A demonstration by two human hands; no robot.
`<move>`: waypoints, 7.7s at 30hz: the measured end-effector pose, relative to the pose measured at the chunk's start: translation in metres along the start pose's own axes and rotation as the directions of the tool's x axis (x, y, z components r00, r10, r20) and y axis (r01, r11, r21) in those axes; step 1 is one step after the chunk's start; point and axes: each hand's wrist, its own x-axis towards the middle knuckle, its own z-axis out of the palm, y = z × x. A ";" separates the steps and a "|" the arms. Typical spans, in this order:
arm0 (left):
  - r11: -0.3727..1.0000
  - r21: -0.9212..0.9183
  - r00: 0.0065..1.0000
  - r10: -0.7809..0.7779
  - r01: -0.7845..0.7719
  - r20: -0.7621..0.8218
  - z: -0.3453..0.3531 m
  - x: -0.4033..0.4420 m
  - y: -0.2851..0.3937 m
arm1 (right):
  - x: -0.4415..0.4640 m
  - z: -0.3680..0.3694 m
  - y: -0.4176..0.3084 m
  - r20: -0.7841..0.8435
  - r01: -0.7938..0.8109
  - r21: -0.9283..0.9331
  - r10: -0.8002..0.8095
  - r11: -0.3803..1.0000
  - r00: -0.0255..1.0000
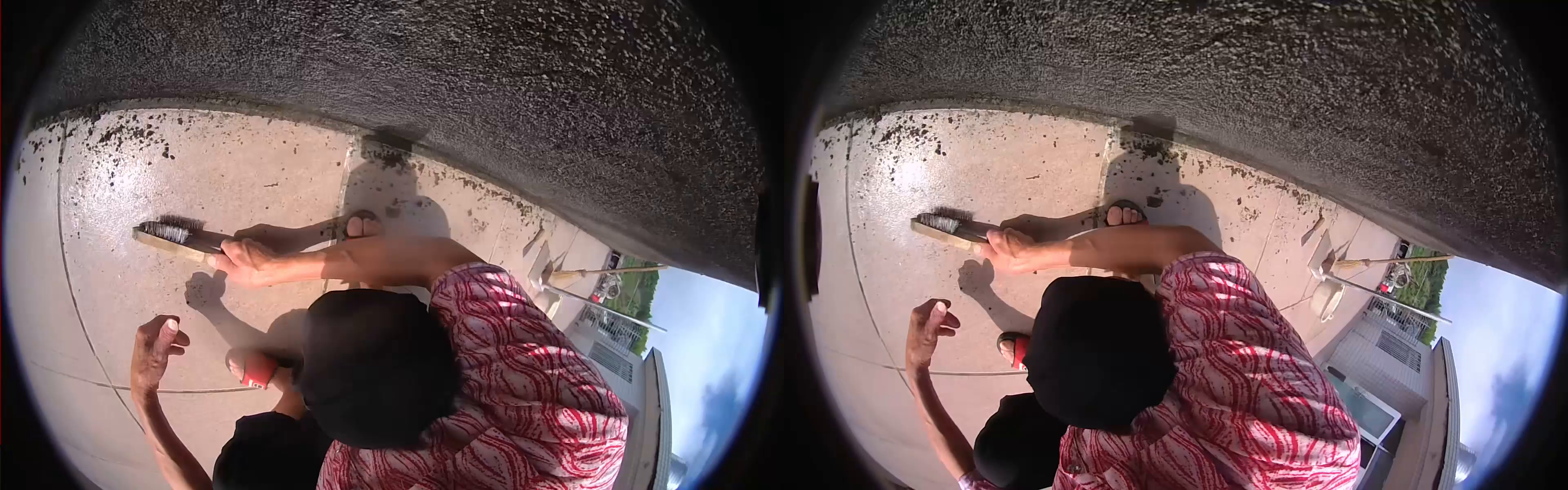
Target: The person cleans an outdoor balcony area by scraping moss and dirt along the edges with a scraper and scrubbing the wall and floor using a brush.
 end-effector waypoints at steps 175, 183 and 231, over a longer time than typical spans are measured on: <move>0.824 0.319 0.184 0.262 0.468 -0.947 -0.202 0.085 -0.240 | -0.009 -0.153 0.050 -0.542 -0.096 -0.519 -0.240 0.849 0.806; 0.821 0.356 0.207 0.292 0.447 -0.934 -0.208 0.084 -0.246 | 0.033 -0.163 0.026 -0.467 -0.014 -0.550 -0.293 0.835 0.834; 0.869 0.313 0.301 0.204 0.383 -0.932 -0.195 0.077 -0.231 | 0.200 -0.094 -0.158 -0.323 0.026 -0.677 -0.329 0.736 0.887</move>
